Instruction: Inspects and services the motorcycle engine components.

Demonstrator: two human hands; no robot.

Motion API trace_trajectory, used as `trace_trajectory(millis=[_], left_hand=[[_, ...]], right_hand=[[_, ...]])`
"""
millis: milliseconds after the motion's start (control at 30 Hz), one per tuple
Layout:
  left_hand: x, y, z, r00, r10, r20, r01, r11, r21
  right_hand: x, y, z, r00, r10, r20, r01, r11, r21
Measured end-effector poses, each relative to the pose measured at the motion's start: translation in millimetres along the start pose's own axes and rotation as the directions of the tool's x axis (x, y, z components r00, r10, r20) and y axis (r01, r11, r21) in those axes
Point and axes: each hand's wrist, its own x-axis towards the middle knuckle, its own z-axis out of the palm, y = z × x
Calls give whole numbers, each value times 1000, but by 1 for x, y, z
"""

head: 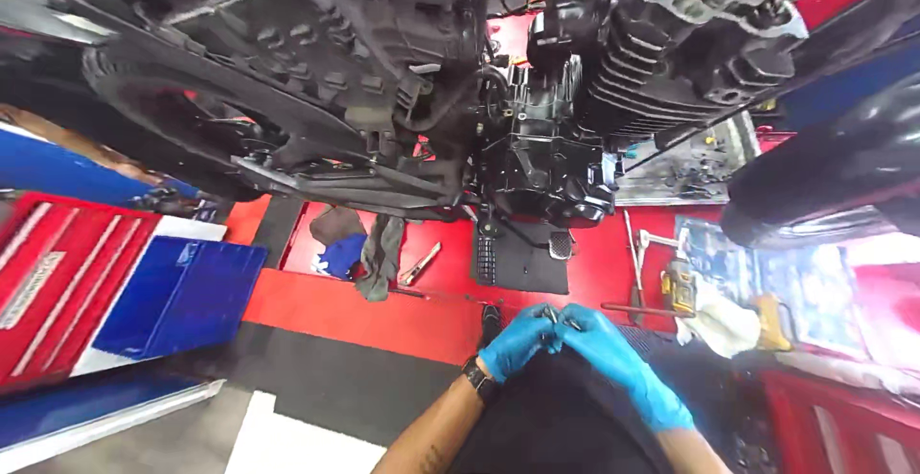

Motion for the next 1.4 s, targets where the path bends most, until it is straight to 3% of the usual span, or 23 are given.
trace_trajectory(millis=[67, 167, 233, 300, 367, 433, 500, 667, 833, 900, 967, 1100, 1233, 1400], left_hand=[[22, -14, -3, 997, -49, -55, 48, 999, -18], [43, -33, -11, 1000, -3, -17, 0, 979, -203], [63, -46, -12, 999, 33, -17, -37, 945, -324], [83, -56, -19, 995, 26, -98, -58, 940, -336], [96, -62, -22, 976, -49, -211, -18, 952, -307], [100, -69, -22, 952, -137, -276, 66, 966, -250], [94, -75, -23, 936, -182, -302, 128, 973, -190], [52, -92, -35, 923, -171, -345, 134, 983, -127], [6, -101, -51, 856, -198, -478, 115, 973, -198], [-3, -103, -57, 840, -187, -509, 75, 969, -233], [-9, -104, -64, 821, -181, -542, 24, 959, -283], [-2, -99, -83, 781, -164, -602, -40, 950, -310], [21, -76, -124, 757, -87, -648, -77, 973, -219], [39, -58, -178, 722, -82, -687, -14, 991, -133]], right_hand=[[18, 15, 4, 995, 93, -24, -96, 974, -206], [29, 28, 4, 986, 164, -10, -153, 897, -414], [31, 45, -6, 995, 95, 16, -80, 906, -415], [44, 66, -28, 999, 28, -40, -39, 953, -301], [65, 87, -67, 979, 96, -180, -143, 951, -273], [96, 112, -113, 922, 228, -312, -344, 851, -396], [126, 134, -142, 899, 230, -373, -418, 703, -575], [161, 158, -150, 943, 254, -215, -308, 416, -856], [184, 161, -152, 939, 295, -176, -266, 301, -916], [186, 147, -160, 939, 285, -191, -291, 365, -884], [188, 136, -157, 954, 247, -170, -280, 533, -798], [176, 130, -80, 980, 177, 92, -140, 938, -317], [175, 112, 16, 945, 197, 262, -228, 969, 93], [207, 78, 100, 954, 219, 206, -256, 951, 175]])
